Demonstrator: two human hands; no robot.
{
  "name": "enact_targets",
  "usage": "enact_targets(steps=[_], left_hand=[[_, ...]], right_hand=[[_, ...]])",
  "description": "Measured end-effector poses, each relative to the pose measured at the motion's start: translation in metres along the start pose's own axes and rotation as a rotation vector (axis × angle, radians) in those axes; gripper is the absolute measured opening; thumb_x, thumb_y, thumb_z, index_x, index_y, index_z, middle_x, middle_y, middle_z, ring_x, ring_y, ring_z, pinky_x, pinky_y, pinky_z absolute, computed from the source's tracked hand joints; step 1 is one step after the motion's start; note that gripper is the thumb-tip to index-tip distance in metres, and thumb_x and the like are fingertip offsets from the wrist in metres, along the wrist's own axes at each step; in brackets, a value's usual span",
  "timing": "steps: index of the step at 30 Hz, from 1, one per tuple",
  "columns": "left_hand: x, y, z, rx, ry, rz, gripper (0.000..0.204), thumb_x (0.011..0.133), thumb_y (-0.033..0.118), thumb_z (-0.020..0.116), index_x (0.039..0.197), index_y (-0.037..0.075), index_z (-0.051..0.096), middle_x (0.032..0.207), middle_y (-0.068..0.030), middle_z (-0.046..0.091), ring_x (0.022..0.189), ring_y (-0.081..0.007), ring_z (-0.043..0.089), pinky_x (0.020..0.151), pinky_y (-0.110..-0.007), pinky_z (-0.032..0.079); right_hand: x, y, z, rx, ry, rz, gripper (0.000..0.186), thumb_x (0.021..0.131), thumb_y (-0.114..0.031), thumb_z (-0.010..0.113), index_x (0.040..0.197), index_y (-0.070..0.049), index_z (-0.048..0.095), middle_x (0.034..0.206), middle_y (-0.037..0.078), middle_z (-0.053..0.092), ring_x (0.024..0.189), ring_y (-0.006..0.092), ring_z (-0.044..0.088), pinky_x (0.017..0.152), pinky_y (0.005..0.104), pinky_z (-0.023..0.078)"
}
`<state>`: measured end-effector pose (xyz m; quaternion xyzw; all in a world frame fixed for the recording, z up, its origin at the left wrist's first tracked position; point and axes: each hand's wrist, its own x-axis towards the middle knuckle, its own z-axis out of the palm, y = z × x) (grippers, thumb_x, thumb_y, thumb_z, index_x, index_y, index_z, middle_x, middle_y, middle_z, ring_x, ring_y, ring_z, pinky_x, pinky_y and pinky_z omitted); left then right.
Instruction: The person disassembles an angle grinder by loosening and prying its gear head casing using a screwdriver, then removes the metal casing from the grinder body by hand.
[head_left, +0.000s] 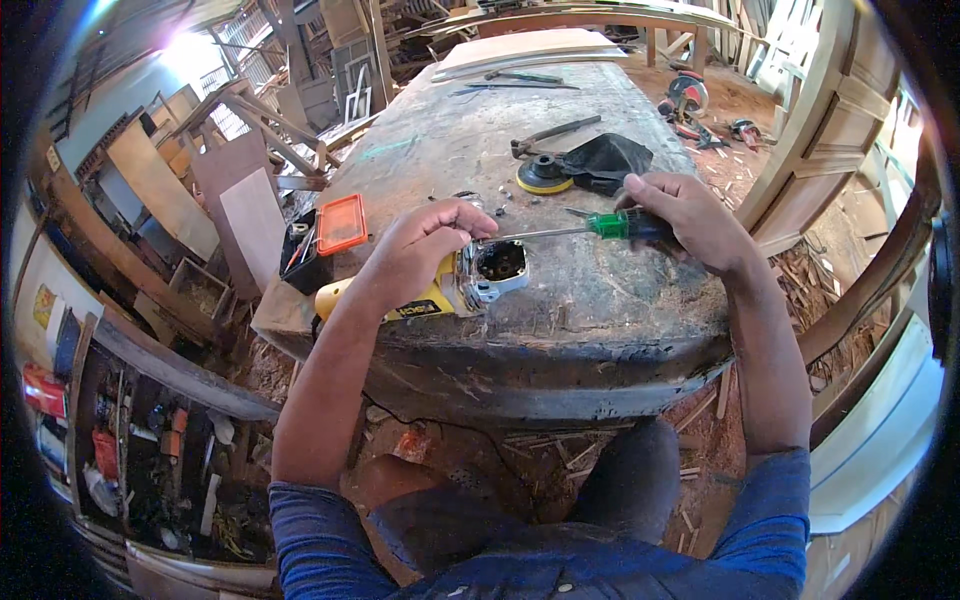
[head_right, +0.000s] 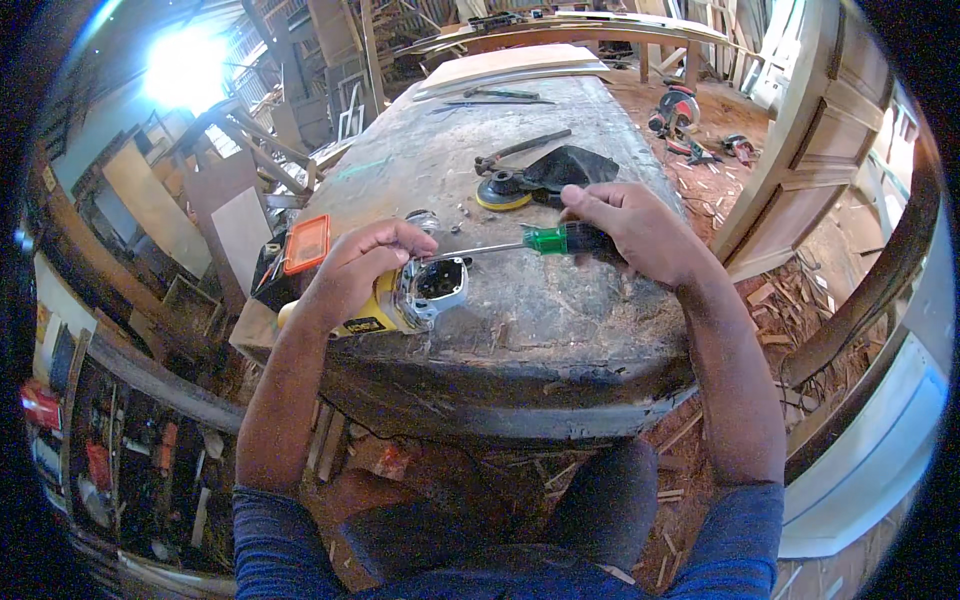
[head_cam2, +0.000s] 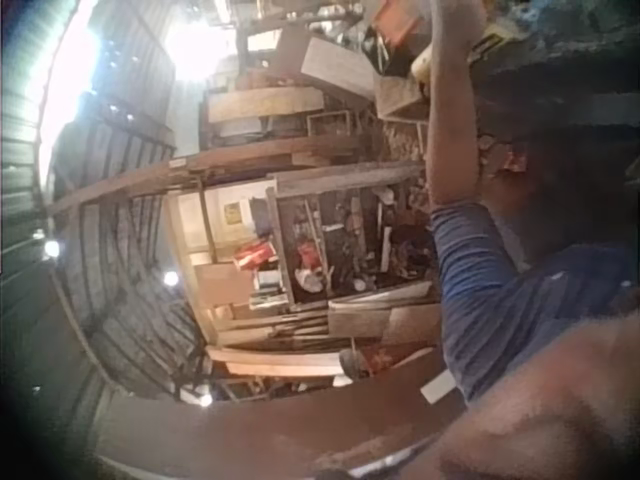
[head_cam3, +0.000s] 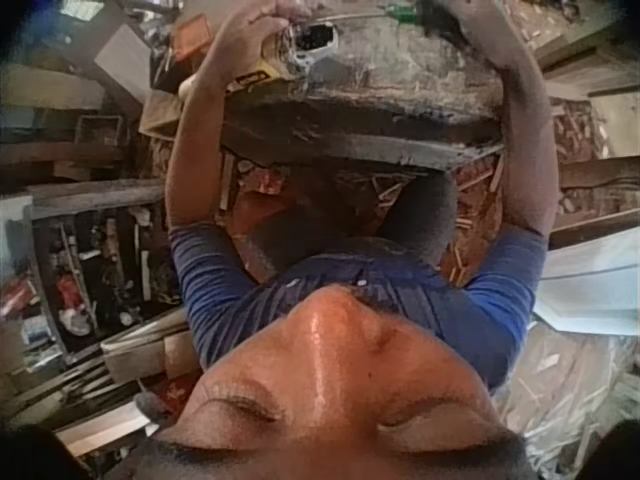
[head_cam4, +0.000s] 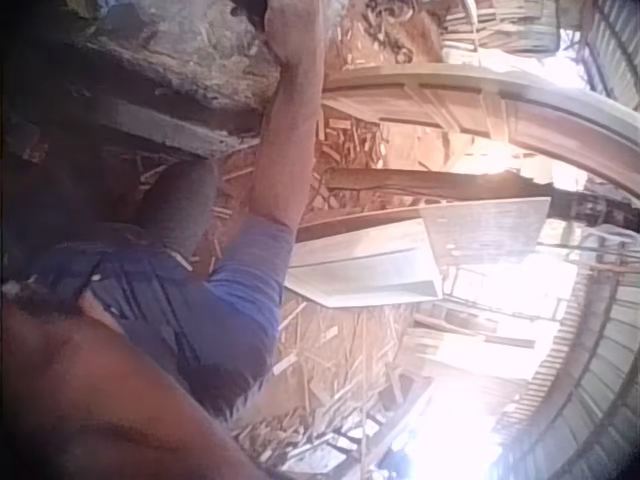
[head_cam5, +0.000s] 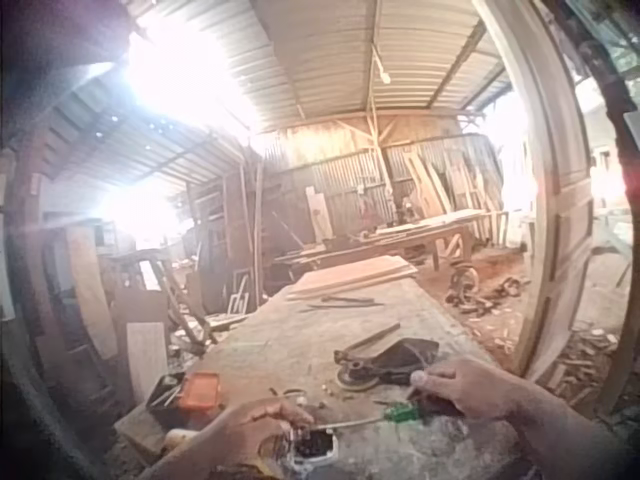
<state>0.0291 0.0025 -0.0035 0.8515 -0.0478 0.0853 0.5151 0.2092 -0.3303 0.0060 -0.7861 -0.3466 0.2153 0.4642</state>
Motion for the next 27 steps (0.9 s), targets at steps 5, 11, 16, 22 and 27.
enact_targets(steps=[5, 11, 16, 22, 27], left_hand=[[0.0, -0.001, 0.001, 0.073, 0.005, 0.023, 0.031, 0.103, 0.005, 0.057, 0.127, -0.003, 0.076, 0.121, -0.0083, 0.077, 0.116, -0.017, 0.07, 0.11, -0.034, 0.052], [0.002, 0.009, 0.005, 0.16, 0.006, -0.028, 0.026, 0.107, 0.011, 0.062, 0.125, -0.002, 0.077, 0.12, -0.0049, 0.076, 0.115, -0.0134, 0.067, 0.109, -0.032, 0.05], [-0.001, 0.01, 0.006, 0.335, 0.074, -0.006, 0.024, 0.108, 0.014, 0.065, 0.12, 0.0, 0.079, 0.112, -0.0044, 0.078, 0.11, -0.0134, 0.069, 0.104, -0.032, 0.051], [0.002, 0.023, 0.021, 0.445, 0.121, -0.002, 0.024, 0.107, 0.02, 0.073, 0.116, -0.001, 0.08, 0.108, -0.0076, 0.08, 0.105, -0.0153, 0.072, 0.1, -0.036, 0.055], [0.005, 0.02, 0.023, 0.445, 0.145, -0.001, 0.024, 0.106, 0.022, 0.077, 0.112, -0.001, 0.08, 0.103, -0.0067, 0.081, 0.097, -0.0147, 0.073, 0.093, -0.035, 0.058]], right_hand=[[-0.002, 0.009, 0.013, 0.223, 0.261, -0.422, 0.046, 0.112, -0.044, 0.069, 0.11, 0.002, 0.075, 0.074, 0.0, 0.069, 0.056, 0.0063, 0.056, 0.053, 0.0269, 0.044], [0.011, 0.014, -0.002, 0.021, 0.18, -0.076, 0.052, 0.113, -0.048, 0.067, 0.087, -0.003, 0.072, 0.071, 0.0, 0.064, 0.064, 0.0096, 0.057, 0.064, 0.0293, 0.047], [-0.007, 0.006, 0.004, 0.113, 0.211, -0.254, 0.057, 0.112, -0.057, 0.064, 0.105, -0.001, 0.071, 0.076, 0.0, 0.063, 0.069, 0.0117, 0.057, 0.065, 0.0322, 0.047], [-0.001, 0.021, -0.012, -0.024, 0.085, -0.11, 0.066, 0.11, -0.064, 0.064, 0.112, 0.001, 0.073, 0.075, -0.001, 0.065, 0.063, 0.0127, 0.056, 0.064, 0.0325, 0.047], [0.002, 0.015, -0.003, -0.137, 0.091, 0.038, 0.06, 0.115, -0.056, 0.06, 0.118, 0.003, 0.072, 0.075, -0.003, 0.059, 0.068, 0.0122, 0.052, 0.071, 0.0342, 0.047]])
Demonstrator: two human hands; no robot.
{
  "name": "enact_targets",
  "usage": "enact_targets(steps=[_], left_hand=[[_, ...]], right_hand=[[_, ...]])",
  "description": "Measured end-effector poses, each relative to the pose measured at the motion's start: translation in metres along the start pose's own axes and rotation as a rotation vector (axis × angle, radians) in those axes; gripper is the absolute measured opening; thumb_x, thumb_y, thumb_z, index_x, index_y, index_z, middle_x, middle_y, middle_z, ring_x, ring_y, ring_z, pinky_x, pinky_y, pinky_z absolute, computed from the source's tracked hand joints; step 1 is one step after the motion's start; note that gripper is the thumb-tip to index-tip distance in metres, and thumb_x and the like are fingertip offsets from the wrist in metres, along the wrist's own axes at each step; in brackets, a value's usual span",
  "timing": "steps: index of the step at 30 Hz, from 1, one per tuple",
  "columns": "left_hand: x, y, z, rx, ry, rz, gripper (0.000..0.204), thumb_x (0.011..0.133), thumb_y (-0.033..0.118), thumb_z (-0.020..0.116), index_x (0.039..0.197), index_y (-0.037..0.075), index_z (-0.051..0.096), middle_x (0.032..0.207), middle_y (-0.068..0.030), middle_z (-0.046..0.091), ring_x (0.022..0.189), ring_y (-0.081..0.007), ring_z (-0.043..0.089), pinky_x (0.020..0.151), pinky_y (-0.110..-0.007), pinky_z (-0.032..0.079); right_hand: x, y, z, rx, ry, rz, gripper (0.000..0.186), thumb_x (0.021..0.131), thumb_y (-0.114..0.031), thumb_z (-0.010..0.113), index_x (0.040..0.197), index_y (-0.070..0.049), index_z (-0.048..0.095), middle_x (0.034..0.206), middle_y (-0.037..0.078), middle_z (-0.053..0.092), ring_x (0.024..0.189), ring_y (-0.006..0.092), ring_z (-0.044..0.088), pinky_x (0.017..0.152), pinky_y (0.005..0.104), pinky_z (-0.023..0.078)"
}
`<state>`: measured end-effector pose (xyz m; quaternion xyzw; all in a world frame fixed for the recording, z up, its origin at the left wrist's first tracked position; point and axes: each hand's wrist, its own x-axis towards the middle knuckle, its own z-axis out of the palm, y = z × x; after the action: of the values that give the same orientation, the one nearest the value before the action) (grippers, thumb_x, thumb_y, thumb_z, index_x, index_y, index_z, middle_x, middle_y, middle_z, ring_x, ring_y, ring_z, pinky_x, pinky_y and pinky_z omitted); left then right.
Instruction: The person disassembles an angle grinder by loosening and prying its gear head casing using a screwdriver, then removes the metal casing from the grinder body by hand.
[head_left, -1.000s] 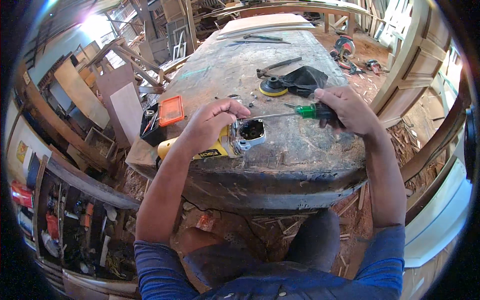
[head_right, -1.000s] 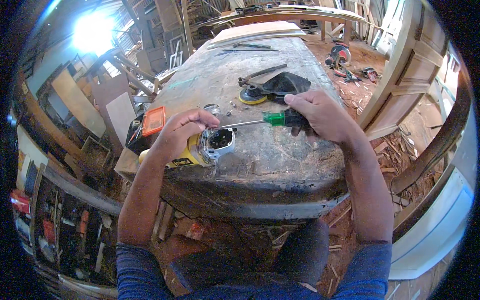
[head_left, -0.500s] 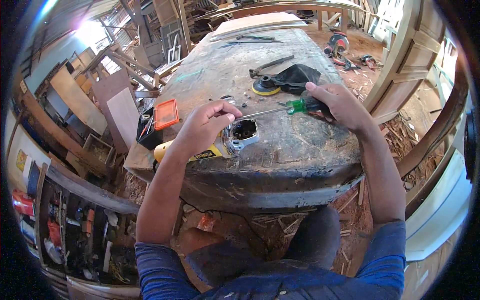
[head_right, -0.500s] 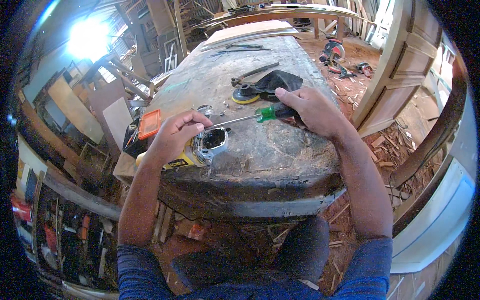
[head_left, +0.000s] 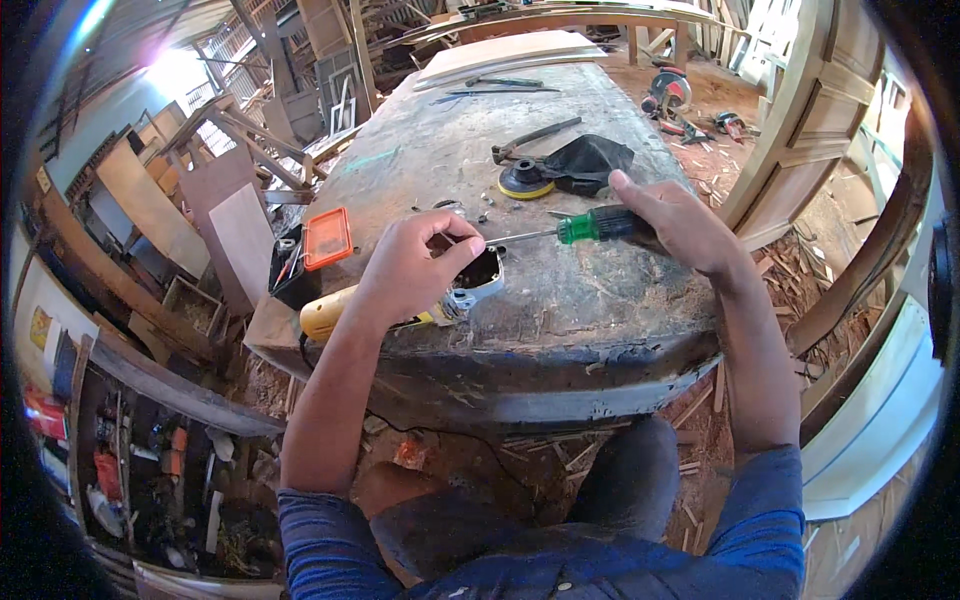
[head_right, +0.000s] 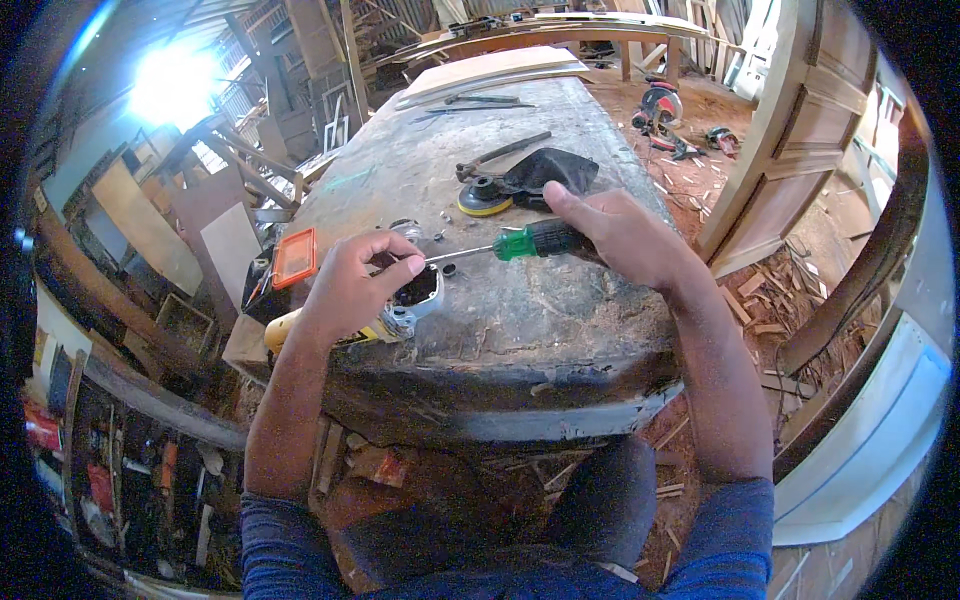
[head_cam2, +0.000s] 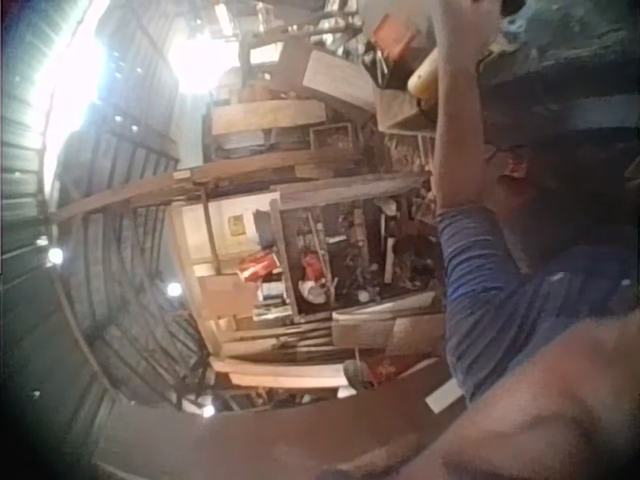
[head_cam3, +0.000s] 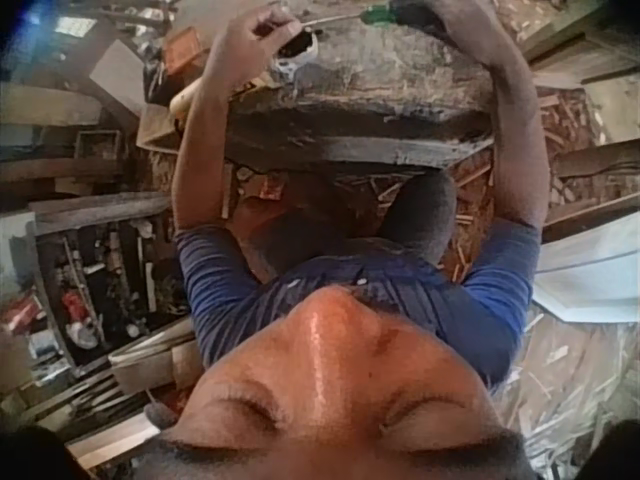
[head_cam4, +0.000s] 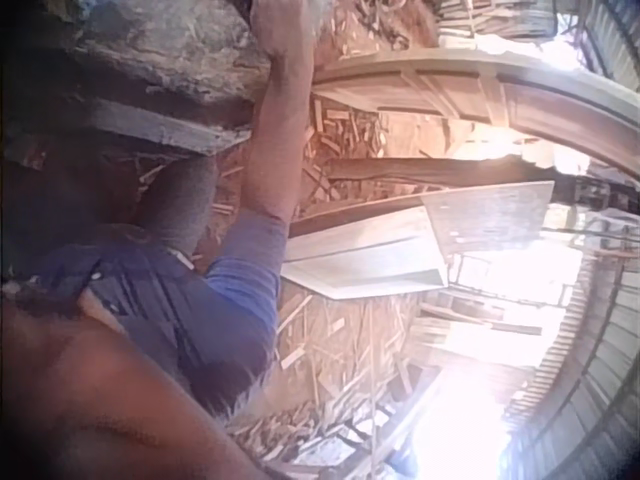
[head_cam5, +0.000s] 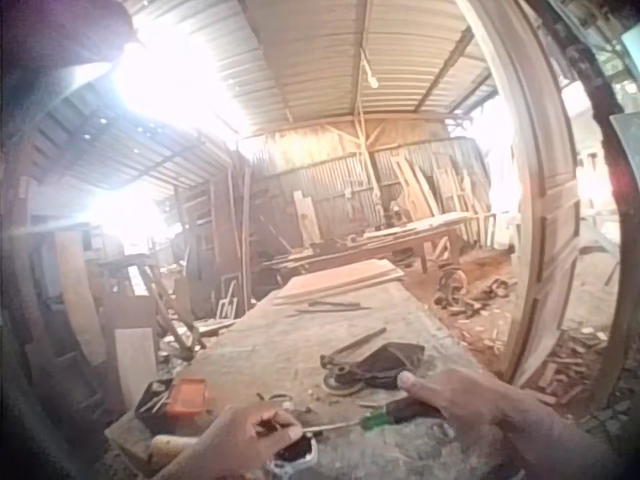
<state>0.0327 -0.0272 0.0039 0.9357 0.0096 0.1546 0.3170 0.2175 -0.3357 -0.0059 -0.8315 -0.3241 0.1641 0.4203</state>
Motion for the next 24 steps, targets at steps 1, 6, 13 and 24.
enact_targets(steps=[1, 6, 13, 24], left_hand=[[0.001, 0.001, 0.0, 0.0, -0.001, -0.002, 0.024, 0.106, 0.022, 0.077, 0.112, -0.001, 0.08, 0.103, -0.0067, 0.081, 0.097, -0.0147, 0.073, 0.093, -0.035, 0.058], [0.004, 0.003, -0.001, 0.021, -0.021, -0.156, 0.024, 0.106, 0.022, 0.077, 0.115, 0.001, 0.081, 0.102, -0.0047, 0.081, 0.092, -0.0101, 0.071, 0.087, -0.032, 0.057], [0.003, -0.003, 0.001, -0.026, -0.032, -0.016, 0.023, 0.108, 0.02, 0.077, 0.119, 0.001, 0.083, 0.1, -0.0041, 0.081, 0.091, -0.0102, 0.07, 0.087, -0.032, 0.057], [0.003, -0.005, 0.003, -0.008, -0.005, 0.028, 0.024, 0.108, 0.02, 0.077, 0.116, -0.002, 0.083, 0.102, -0.0073, 0.081, 0.093, -0.0132, 0.071, 0.088, -0.032, 0.057]], right_hand=[[0.007, 0.013, 0.001, 0.031, 0.098, -0.247, 0.059, 0.115, -0.056, 0.06, 0.118, 0.002, 0.072, 0.079, -0.002, 0.061, 0.068, 0.0114, 0.052, 0.071, 0.0326, 0.047], [-0.014, -0.003, -0.001, 0.157, 0.154, -0.365, 0.065, 0.114, -0.061, 0.059, 0.106, 0.001, 0.076, 0.082, 0.001, 0.068, 0.066, 0.0116, 0.057, 0.063, 0.0318, 0.046], [-0.001, 0.003, -0.004, 0.049, 0.151, -0.09, 0.073, 0.113, -0.066, 0.058, 0.089, -0.001, 0.08, 0.064, -0.001, 0.057, 0.06, 0.0125, 0.052, 0.058, 0.032, 0.041], [0.001, 0.006, -0.005, 0.005, 0.213, -0.055, 0.073, 0.115, -0.068, 0.052, 0.109, -0.005, 0.088, 0.061, -0.004, 0.054, 0.055, 0.0068, 0.05, 0.053, 0.0265, 0.038]])
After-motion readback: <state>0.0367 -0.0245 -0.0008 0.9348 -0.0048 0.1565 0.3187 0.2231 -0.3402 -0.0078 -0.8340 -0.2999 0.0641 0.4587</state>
